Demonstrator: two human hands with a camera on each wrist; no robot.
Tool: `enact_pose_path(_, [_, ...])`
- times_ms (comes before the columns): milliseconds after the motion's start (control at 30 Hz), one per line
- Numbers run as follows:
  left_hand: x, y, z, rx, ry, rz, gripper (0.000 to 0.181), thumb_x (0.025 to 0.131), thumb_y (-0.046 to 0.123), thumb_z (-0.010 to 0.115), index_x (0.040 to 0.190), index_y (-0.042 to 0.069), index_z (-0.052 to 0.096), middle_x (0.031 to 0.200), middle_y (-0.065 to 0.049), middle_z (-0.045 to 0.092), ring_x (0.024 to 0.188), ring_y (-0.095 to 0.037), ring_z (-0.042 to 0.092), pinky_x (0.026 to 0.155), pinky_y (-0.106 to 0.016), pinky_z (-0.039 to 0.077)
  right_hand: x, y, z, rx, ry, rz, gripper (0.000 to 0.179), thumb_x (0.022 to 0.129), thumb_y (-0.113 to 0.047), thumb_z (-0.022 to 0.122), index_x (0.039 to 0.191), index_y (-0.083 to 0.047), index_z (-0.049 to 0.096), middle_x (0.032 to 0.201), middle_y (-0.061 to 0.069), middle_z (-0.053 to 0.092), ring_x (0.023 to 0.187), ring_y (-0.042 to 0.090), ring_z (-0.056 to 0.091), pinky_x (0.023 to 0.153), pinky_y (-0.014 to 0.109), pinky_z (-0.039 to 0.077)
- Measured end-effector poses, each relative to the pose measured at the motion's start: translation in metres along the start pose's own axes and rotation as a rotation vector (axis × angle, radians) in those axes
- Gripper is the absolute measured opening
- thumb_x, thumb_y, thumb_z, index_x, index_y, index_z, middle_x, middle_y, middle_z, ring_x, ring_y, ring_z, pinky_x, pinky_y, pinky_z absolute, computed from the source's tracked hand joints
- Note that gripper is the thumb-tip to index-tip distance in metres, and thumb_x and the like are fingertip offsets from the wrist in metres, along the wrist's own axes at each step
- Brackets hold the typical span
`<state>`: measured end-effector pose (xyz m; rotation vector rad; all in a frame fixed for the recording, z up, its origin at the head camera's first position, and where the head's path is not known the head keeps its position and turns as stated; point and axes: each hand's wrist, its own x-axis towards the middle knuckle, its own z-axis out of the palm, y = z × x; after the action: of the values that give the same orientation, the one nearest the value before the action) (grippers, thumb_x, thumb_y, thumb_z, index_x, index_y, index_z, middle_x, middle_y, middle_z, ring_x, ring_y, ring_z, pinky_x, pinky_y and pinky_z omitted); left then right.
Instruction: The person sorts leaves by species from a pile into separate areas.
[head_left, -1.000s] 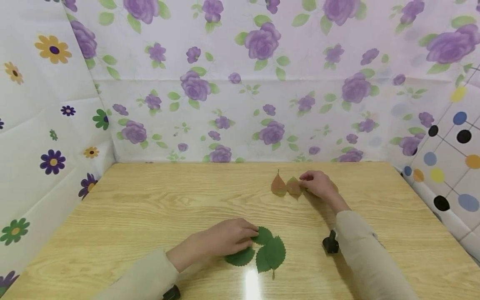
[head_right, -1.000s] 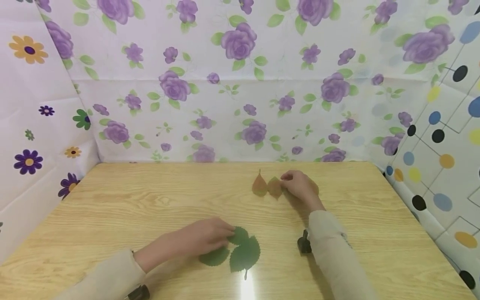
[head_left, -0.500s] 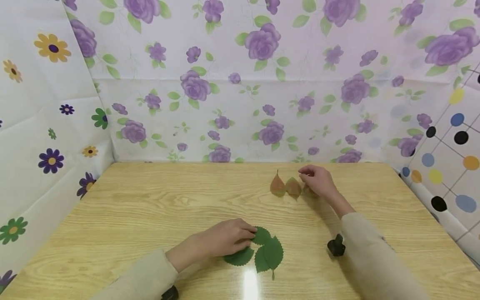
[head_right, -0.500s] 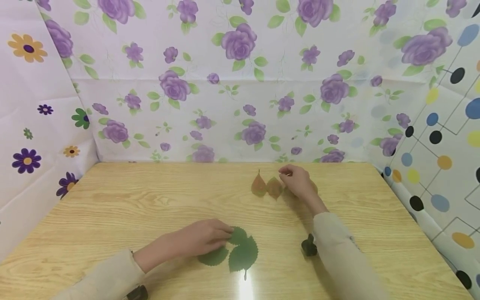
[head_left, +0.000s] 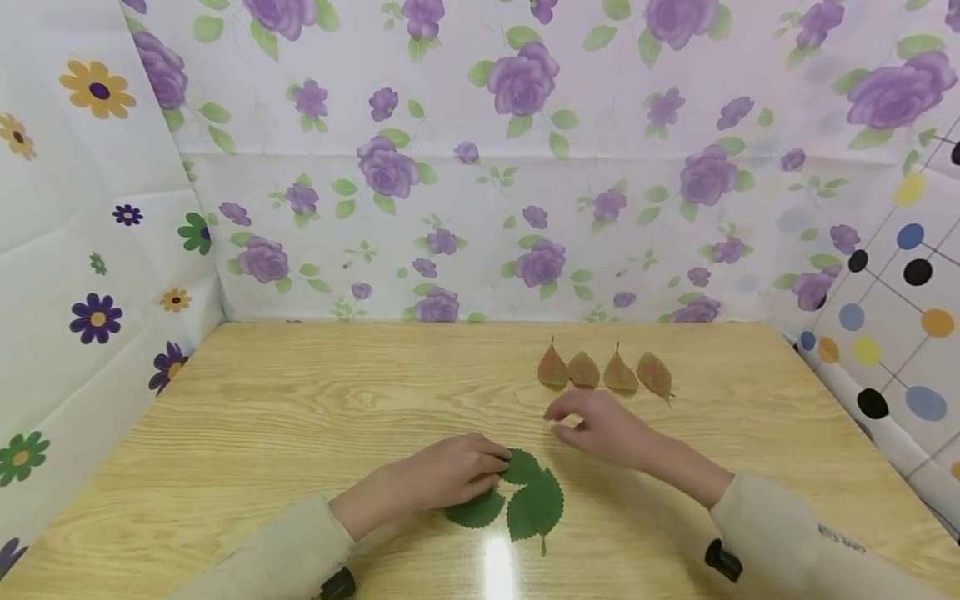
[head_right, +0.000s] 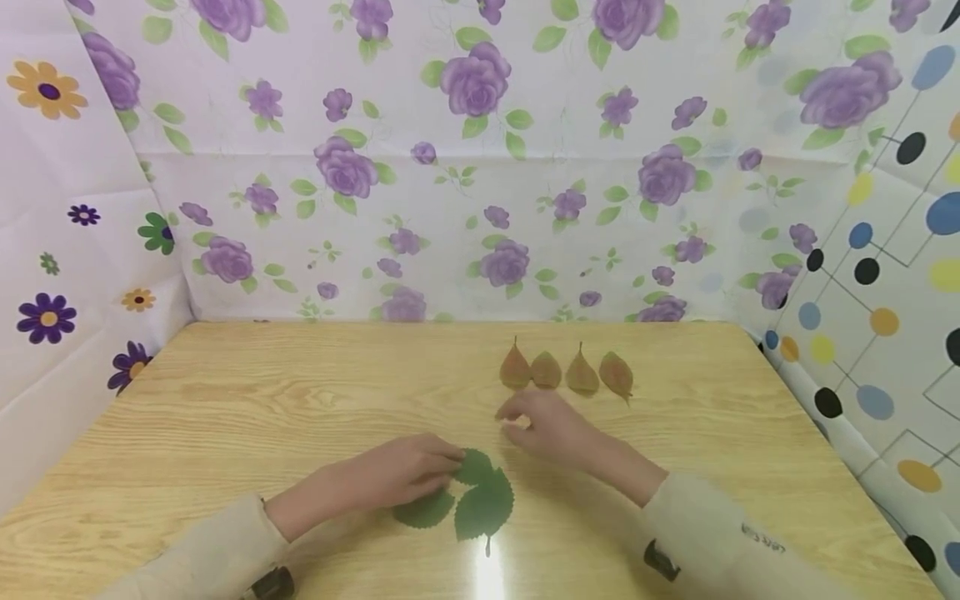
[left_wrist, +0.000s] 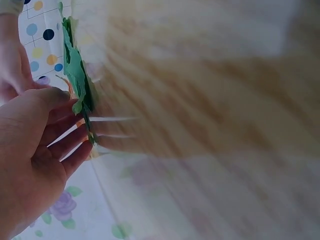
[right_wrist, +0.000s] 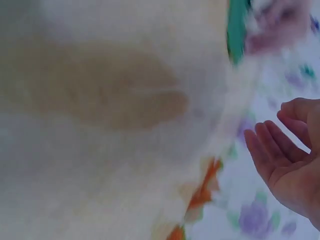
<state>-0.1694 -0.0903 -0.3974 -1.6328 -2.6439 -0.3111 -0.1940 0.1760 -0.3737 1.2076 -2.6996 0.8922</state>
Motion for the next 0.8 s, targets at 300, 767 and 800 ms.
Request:
enact_pose_path(300, [0.003, 0.003, -0.005, -0.001, 0.013, 0.002, 0.018, 0.096, 0.011, 0.06, 0.107, 0.001, 0.071, 0.114, -0.01, 0.065, 0.103, -0.019, 0.061, 0.089, -0.022, 0.048, -0.029, -0.034, 0.025, -0.18, -0.137, -0.413, 0.024, 0.085, -0.002, 0.072, 0.109, -0.002, 0.072, 0.119, 0.017, 0.065, 0.107, 0.024, 0.064, 0.085, 0.021, 0.051])
enact_pose_path(767, [0.015, 0.008, -0.003, 0.027, -0.004, -0.123, 0.015, 0.092, 0.012, 0.067, 0.106, 0.007, 0.067, 0.099, -0.003, 0.06, 0.089, -0.014, 0.056, 0.074, -0.016, 0.046, -0.049, -0.023, 0.035, -0.308, -0.166, -0.538, 0.028, 0.089, -0.009, 0.069, 0.117, -0.003, 0.069, 0.125, 0.015, 0.062, 0.117, 0.025, 0.058, 0.092, 0.029, 0.049])
enact_pose_path(800, [0.016, 0.008, -0.003, 0.014, -0.009, -0.14, 0.021, 0.093, 0.013, 0.067, 0.113, 0.006, 0.066, 0.105, -0.005, 0.061, 0.095, -0.015, 0.057, 0.079, -0.018, 0.047, -0.049, -0.023, 0.036, -0.303, -0.162, -0.54, 0.028, 0.09, -0.009, 0.068, 0.117, -0.003, 0.069, 0.125, 0.015, 0.061, 0.117, 0.025, 0.058, 0.092, 0.03, 0.049])
